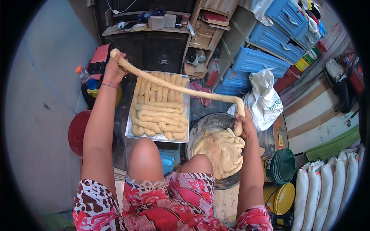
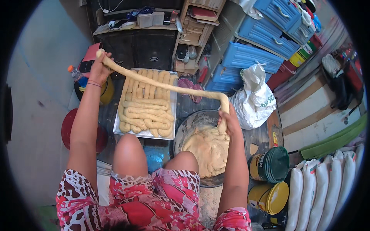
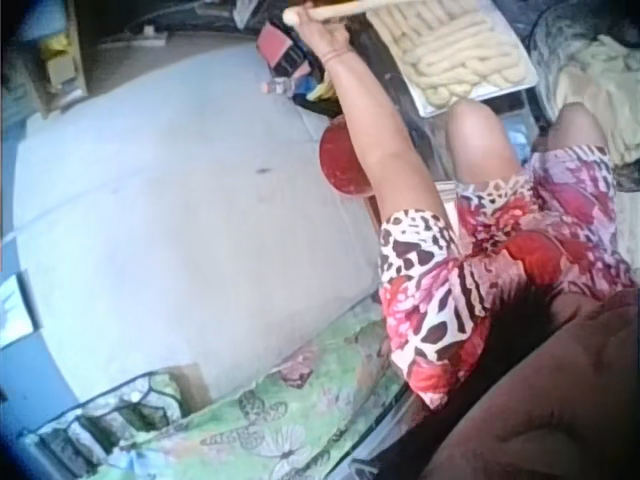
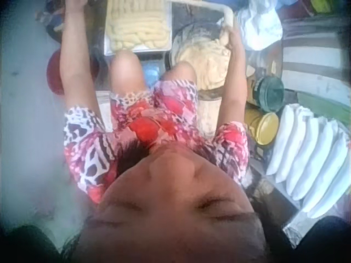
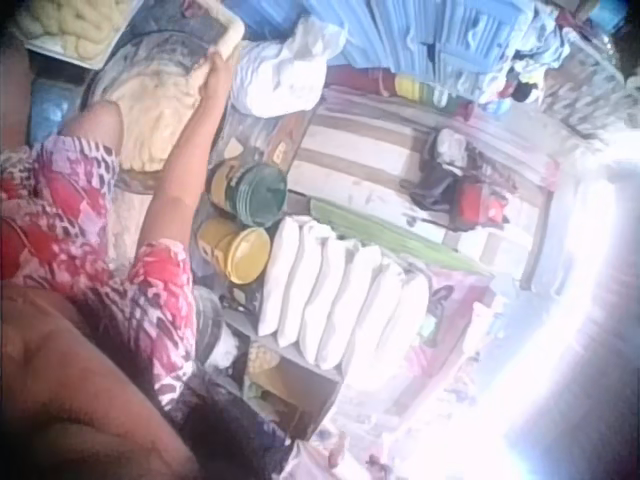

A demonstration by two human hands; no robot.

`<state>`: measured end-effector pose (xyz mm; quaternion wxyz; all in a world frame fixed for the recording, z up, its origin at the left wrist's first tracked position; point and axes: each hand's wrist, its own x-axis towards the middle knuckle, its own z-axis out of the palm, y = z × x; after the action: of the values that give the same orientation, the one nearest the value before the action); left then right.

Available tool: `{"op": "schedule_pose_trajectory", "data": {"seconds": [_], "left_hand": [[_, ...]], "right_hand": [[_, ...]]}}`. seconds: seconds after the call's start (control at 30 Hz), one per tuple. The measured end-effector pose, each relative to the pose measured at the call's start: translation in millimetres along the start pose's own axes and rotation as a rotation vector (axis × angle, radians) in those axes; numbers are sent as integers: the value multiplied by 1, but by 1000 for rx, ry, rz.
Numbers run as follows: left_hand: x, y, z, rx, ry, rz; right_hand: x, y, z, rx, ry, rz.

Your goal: The person kneads dough in a large bowl by hand, stretches and shapes it into long strips, and arranges the strips onto a metal tray.

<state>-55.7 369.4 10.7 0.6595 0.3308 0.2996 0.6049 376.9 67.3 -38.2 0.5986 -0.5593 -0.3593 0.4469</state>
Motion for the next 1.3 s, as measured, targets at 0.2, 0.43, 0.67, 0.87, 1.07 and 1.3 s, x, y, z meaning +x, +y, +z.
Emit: {"op": "schedule_pose_trajectory", "data": {"seconds": [0.2, 0.43, 0.67, 0.87, 1.07, 1.3], "left_hand": [[18, 72, -12, 15, -70, 364], [30, 138, -17, 228, 38, 735], [37, 173, 11, 91, 434, 1318], [35, 167, 54, -12, 153, 1269], [16, 42, 141, -34, -348, 525], [9, -50, 112, -107, -683, 87]], "right_hand": [[108, 15, 104, -344, -184, -71], [171, 100, 232, -652, -456, -203], [172, 135, 294, -545, -655, -205], [159, 132, 327, -1218, -806, -365], [169, 74, 325, -30, -498, -434], [180, 50, 213, 174, -434, -72]]}}
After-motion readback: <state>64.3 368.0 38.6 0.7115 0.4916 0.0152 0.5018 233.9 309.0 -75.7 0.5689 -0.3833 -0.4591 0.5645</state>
